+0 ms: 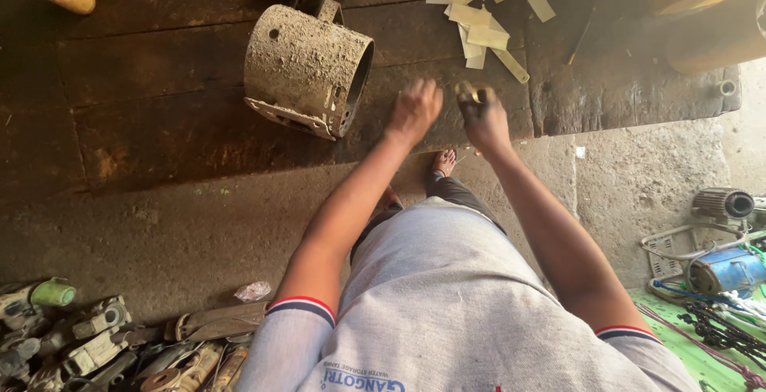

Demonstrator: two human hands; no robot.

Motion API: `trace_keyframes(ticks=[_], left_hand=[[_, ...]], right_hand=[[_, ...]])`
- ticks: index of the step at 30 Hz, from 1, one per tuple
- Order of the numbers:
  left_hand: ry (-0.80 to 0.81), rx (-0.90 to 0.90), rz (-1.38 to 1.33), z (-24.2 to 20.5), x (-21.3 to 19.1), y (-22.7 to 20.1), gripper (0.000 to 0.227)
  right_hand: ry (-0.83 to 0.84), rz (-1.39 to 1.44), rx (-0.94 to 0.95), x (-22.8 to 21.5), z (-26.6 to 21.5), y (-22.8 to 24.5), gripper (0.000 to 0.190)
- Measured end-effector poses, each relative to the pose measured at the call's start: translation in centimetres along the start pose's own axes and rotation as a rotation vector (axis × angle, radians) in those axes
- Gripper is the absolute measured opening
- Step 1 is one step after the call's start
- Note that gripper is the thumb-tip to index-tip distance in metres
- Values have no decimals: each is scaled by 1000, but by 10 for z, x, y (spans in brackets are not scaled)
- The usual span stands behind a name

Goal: The person repeatedly cuts small rectangular pieces of tape with scissors and applies them to the exterior surface of a cylindrical metal motor housing. The person rotates the housing to access different areas and continues applying tape pieces one at a time.

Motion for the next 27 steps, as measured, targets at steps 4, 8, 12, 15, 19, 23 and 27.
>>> trace_keyframes(ticks=[4, 8, 12, 15, 19, 23, 27], left_hand=[[24, 57, 35, -39, 21, -8, 15], [10, -21, 59, -68, 8, -10, 31], [64, -48, 125, -68, 7, -15, 34], [42, -46, 121, -63, 8, -21, 43], [57, -32, 144, -65, 10, -22, 56], [99, -39, 227, -72, 6, -23, 55], [201, -83, 74, -71, 7, -20, 52]], right_hand=[[43, -225, -123, 26, 1, -13, 33], [116, -380, -95, 47, -11, -12, 37], [56, -556, -202, 53, 7, -7, 36], [402, -680, -43, 66, 53, -47, 32], [508, -686, -38, 76, 62, -70, 28], [413, -526, -44, 76, 48, -62, 35], [312, -581, -239, 66, 18, -25, 38]])
Point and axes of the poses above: each hand's wrist, its own z-axis towards the middle knuckle, its own x-axis out of the palm, y = z × x, the point moved 8 cm from there along z, towards the middle knuckle, and after that the axes turned 2 degrees about x, right-handed, at the moved point
